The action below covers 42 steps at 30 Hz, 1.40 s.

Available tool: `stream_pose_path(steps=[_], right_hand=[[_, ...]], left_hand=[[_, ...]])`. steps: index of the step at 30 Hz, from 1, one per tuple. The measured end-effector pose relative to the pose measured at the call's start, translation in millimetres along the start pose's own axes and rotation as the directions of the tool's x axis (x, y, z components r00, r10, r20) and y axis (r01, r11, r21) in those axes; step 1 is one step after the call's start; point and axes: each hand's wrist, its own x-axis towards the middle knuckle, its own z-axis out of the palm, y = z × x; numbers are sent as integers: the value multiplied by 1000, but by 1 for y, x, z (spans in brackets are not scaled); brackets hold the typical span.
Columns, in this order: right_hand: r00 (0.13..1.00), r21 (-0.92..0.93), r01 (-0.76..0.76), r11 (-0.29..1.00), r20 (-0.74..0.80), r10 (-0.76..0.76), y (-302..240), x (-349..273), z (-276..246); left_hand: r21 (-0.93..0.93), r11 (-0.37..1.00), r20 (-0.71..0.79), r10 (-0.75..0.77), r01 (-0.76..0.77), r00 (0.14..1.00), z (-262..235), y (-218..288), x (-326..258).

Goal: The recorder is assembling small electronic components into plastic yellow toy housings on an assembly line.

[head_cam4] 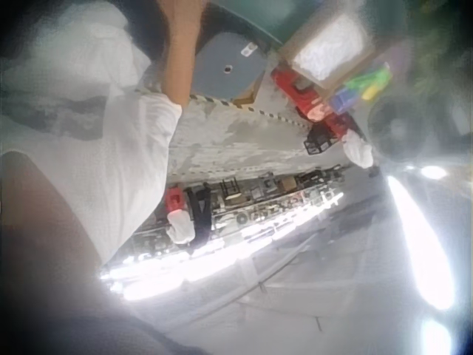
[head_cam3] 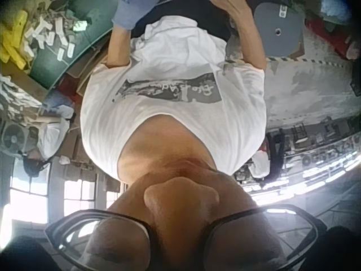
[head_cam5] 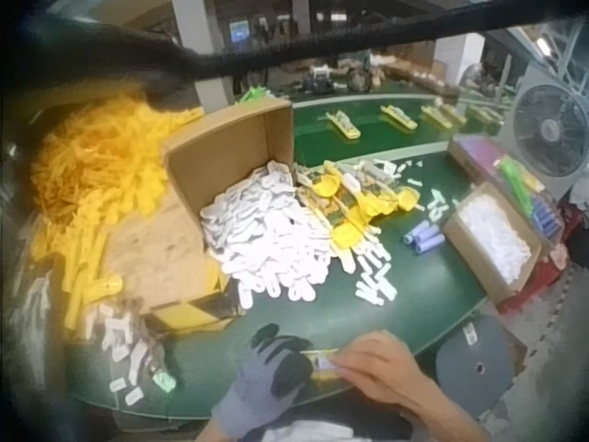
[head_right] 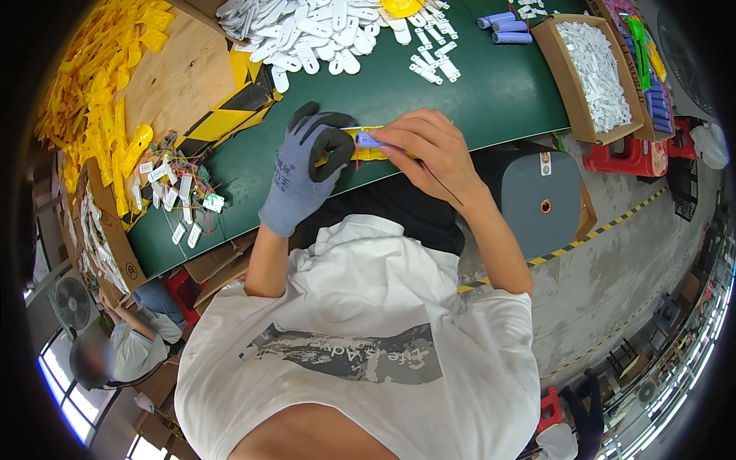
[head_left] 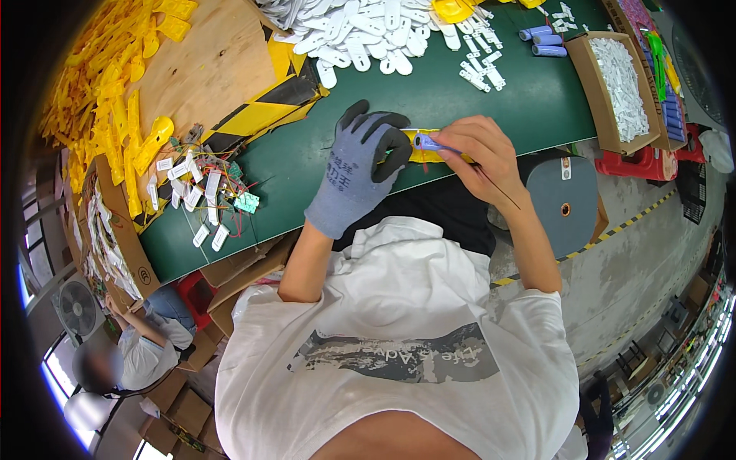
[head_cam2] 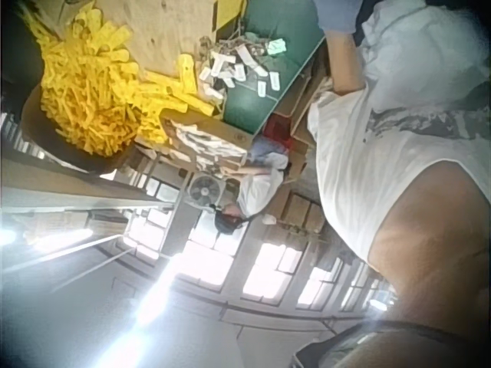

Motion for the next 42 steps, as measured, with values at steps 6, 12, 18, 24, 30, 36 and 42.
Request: stream_pose_path(steps=[6,12,18,24,30,36,42], right_hand=[[984,-165,89,982,169,-60,-1,7,-9],[987,-189,118,975,133,-94,-3,6,-11],[988,-274,81,958,152,-41,-10,4,-9],[991,58,-106,993,88,100,4,9,-27],[826,152,-457,876,-293,481,32,39,-58],[841,-190,-541,819,-121,527,28,44,-42],[852,-504,-494,709,-118,510,18,53,-36]], left_hand=[[23,999,-6,31,-31,1000,0,1,1],[6,999,-29,41,-41,999,2,0,-2],[98,987,-33,133,-129,991,2,-1,2],[190,978,-70,102,-87,992,8,2,2],[225,971,-90,107,-84,990,4,3,-1],[266,964,-156,34,9,987,-7,-6,-13],[242,970,-195,28,21,980,-10,-5,-10]])
